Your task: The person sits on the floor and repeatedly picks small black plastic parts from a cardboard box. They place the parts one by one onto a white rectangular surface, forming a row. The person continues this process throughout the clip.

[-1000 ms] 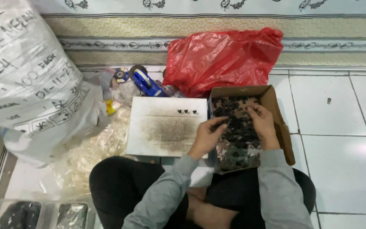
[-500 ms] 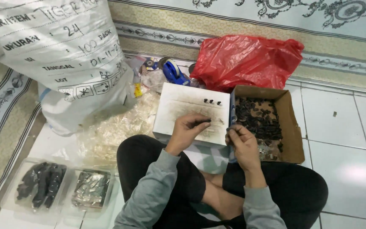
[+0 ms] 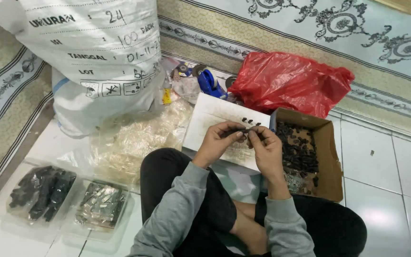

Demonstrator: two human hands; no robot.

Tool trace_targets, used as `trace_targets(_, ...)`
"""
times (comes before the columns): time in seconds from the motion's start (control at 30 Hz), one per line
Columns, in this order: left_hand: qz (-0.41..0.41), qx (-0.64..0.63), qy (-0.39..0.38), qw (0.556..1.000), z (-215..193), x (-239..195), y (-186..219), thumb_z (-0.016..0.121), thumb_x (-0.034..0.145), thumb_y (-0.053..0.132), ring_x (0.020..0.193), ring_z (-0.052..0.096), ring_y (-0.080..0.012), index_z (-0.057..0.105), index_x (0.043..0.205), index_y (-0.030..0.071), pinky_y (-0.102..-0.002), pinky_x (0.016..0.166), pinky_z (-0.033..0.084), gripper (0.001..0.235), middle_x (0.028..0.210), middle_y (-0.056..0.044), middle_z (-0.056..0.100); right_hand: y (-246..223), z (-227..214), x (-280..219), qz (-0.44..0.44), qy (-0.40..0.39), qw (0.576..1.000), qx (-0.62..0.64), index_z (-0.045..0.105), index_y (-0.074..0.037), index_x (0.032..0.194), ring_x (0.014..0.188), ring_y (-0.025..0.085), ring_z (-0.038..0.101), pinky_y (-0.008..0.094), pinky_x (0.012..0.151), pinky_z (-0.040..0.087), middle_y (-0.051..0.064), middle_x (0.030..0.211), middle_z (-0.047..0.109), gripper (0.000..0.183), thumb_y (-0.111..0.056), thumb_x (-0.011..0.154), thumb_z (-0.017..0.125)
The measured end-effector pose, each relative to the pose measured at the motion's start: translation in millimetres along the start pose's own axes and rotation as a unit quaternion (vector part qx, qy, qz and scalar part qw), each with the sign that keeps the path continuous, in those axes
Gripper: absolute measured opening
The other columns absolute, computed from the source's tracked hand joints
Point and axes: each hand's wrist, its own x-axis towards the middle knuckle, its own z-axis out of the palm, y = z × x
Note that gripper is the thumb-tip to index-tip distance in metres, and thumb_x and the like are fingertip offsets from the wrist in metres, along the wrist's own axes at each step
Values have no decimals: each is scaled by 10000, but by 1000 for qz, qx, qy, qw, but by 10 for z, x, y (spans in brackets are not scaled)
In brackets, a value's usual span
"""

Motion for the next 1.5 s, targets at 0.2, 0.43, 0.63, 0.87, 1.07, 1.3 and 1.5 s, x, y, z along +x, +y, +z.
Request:
trace_targets(0.2,4,-23,20,1000,-8,14,59,722,933,-22,852,739,-211,719,1124,-84,-347,757,658,201,938,-201,754,-7,81,24,-33,17,998,-44,686,28,999,728,146,609,280,679,543,95,731,632,80,-42,1014,650)
trace_targets(0.43,15,22,30,999,-7,10,57,739,914,-35,836,744,-226,753,1073,-64,-365,728,661,162,897,-209,756,-179,193,-63,-66,34,991,-114,694,13,997,754,200,668,365,672,564,155,751,665,69,-26,1011,639)
trace_targets(0.63,29,55,27,998,34,9,9,771,888,-25,830,731,-198,778,1052,-18,-335,687,639,164,884,-180,757,-3,143,-20,-24,48,996,-67,699,10,961,667,134,583,276,612,525,98,682,625,62,-11,992,649)
trace_targets(0.87,4,40,68,997,89,45,-194,762,910,-10,823,723,-193,775,1076,-19,-334,689,642,167,910,-194,766,242,18,54,3,50,997,-55,733,16,969,641,132,608,277,587,531,122,709,683,44,-19,963,707)
trace_targets(1.07,-10,45,142,989,139,135,-332,777,900,18,898,706,-184,776,1104,13,-326,724,637,204,999,-205,765,194,34,163,21,33,999,-17,726,50,1097,719,131,604,261,594,531,107,820,673,156,-36,967,722)
trace_targets(1.3,-44,241,177,953,-51,295,-130,598,970,-13,973,735,-339,621,1337,-48,-429,832,626,370,1126,-295,712,483,-383,938,-83,-14,970,-227,779,-42,1057,783,222,691,304,606,541,140,873,696,142,-58,920,810)
trace_targets(1.5,-144,317,131,928,-179,372,-614,552,940,30,945,747,-321,526,1468,30,-433,814,615,529,1020,-210,758,912,-356,1199,-114,-119,904,-393,789,-138,1057,1027,378,650,471,918,525,133,986,644,139,-201,934,781)
